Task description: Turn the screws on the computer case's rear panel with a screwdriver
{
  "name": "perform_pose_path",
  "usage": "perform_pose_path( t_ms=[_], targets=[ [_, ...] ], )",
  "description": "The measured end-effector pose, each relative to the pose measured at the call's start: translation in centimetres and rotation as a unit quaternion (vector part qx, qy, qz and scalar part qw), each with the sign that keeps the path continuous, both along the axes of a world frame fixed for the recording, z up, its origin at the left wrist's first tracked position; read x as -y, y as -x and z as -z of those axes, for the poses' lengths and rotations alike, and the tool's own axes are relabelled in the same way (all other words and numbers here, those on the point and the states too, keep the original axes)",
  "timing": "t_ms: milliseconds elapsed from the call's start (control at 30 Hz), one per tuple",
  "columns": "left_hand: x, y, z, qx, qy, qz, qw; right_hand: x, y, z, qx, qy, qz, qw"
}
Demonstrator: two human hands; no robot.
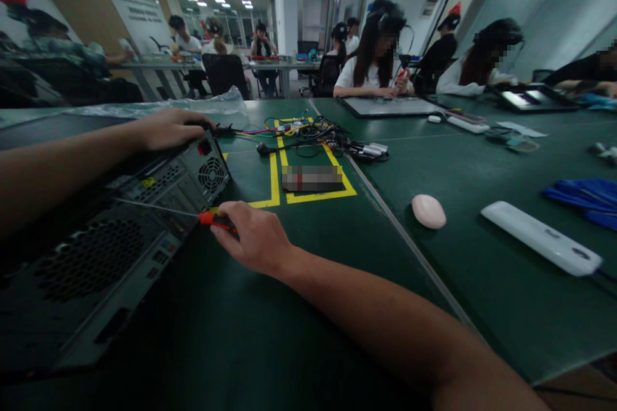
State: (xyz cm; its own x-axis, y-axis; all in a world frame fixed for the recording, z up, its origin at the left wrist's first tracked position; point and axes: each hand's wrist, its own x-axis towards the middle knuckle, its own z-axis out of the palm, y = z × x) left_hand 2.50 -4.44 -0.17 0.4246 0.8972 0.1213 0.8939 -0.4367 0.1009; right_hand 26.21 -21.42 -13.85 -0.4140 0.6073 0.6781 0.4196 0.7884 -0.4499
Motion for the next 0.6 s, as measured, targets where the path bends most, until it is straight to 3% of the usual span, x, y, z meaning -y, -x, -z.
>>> perform_pose_path(
  t_ms=[600],
  targets=[
    [0.47,-0.37,-0.16,0.001,-0.003,-0.012,1.0,-0.04,-0.16,-0.1,0.024,-0.004,0.003,1.0]
  ],
)
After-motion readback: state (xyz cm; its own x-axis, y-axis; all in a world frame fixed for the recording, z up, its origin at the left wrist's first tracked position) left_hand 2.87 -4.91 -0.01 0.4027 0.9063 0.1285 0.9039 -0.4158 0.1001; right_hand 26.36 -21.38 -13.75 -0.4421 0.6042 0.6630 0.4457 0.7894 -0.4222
